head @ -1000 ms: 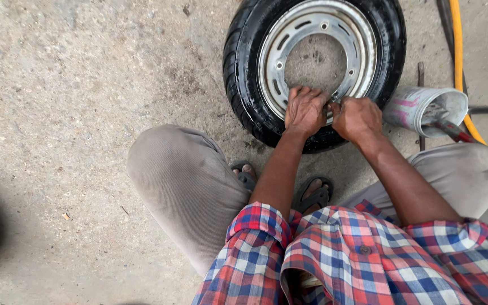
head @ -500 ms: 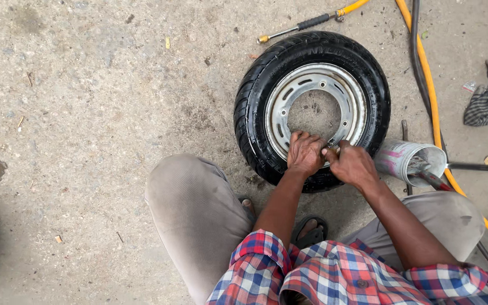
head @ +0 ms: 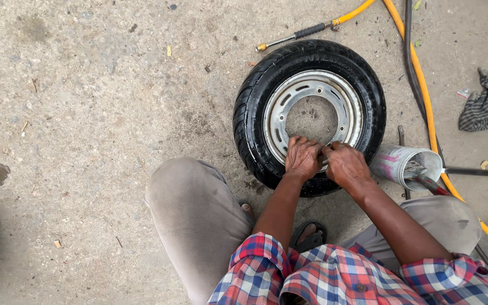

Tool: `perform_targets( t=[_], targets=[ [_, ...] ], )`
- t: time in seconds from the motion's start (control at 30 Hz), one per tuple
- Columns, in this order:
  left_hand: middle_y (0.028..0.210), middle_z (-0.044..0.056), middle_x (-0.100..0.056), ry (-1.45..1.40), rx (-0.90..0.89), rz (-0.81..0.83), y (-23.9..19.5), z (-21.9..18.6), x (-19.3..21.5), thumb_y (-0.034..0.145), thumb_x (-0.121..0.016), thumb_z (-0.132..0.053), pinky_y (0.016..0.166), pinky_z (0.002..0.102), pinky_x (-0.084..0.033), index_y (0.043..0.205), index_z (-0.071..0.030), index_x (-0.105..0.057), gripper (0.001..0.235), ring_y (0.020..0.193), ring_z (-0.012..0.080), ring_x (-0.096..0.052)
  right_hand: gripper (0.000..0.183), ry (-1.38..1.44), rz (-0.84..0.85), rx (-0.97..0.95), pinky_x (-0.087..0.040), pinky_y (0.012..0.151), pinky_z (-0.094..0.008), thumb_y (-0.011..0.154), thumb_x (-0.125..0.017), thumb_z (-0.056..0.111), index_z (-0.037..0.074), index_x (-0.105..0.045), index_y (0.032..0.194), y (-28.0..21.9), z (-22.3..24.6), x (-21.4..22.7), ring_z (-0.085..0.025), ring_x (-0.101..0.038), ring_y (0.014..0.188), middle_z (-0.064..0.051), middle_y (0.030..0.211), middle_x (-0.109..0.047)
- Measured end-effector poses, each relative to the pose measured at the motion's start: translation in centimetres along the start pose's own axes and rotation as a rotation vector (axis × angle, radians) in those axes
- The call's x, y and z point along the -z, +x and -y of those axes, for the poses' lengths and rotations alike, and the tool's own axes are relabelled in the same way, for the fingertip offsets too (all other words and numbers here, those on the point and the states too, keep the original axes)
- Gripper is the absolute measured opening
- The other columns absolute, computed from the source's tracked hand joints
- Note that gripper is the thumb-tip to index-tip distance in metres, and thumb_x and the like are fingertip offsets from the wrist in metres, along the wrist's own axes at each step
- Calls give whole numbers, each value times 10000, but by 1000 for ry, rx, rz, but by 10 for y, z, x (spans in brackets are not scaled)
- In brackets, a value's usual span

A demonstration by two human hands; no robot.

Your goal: The person washes a tire and rim with water, then applies a sealant to the rim using a brush. They use a screwdriver to work on the valve stem and finally inflate the tire using an air hose.

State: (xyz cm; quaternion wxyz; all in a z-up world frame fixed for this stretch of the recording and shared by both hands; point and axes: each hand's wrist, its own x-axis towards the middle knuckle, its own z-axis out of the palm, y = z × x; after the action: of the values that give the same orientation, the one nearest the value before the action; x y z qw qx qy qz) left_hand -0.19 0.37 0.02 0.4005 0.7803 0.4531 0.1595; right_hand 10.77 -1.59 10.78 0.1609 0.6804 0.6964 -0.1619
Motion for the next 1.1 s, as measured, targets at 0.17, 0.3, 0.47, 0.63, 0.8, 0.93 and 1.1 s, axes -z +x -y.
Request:
perform_targets(
  t=[0.17,0.3,0.47,0.63,0.8,0.93,1.1],
  targets=[
    [1068,-9,-754,0,36,27,-3,-4,1,847,-770,-288,1137,393,-323,1031,-224,-793,196,1091,184,-641,334,273,162,-487,-612,831,-459,1081,-646,323,4,-714,1152,-2,6,17,-367,-780,876,-266,973,-773],
    [1043,1,-755,-16,37,33,-4,-2,1,822,-784,-281,1138,388,-322,994,-212,-806,187,1098,189,-639,269,204,20,-279,-608,794,-468,911,-651,154,63,-753,1142,0,2,-3,-373,-759,826,-221,968,-771],
    [1046,15,-747,-31,15,10,-1,-5,5,789,-804,-319,1112,396,-321,981,-191,-800,230,1081,204,-632,279,376,-292,2,-612,811,-451,845,-629,-17,45,-780,1071,-11,-6,-11,-374,-752,867,-198,1040,-769],
    [1049,15,-748,-6,23,6,-2,-1,1,822,-807,-316,1129,397,-321,1001,-188,-803,220,1092,208,-630,267,338,-197,-241,-610,818,-448,856,-703,40,-3,-738,1117,-9,-7,-20,-380,-745,895,-230,1048,-735],
    [1026,11,-749,-16,21,23,1,-4,1,786,-793,-330,1120,398,-324,990,-196,-803,245,1081,198,-637,384,285,-306,-63,-597,812,-455,758,-660,-45,11,-761,1124,-10,-3,-12,-380,-721,898,-229,1024,-716],
    [1037,3,-752,5,40,22,-2,-2,-3,869,-767,-342,1130,396,-330,1006,-199,-802,201,1092,196,-639,245,390,-258,-225,-589,829,-458,893,-714,76,-37,-727,1110,-11,-3,-13,-387,-716,937,-239,1044,-703],
    [1119,29,-750,-3,22,12,-1,-2,-5,839,-781,-343,1121,396,-324,1022,-186,-798,242,1126,202,-635,338,385,-285,-24,-628,871,-402,830,-597,-65,2,-739,1130,-11,-20,-39,-347,-741,978,-199,1128,-729]
  ],
)
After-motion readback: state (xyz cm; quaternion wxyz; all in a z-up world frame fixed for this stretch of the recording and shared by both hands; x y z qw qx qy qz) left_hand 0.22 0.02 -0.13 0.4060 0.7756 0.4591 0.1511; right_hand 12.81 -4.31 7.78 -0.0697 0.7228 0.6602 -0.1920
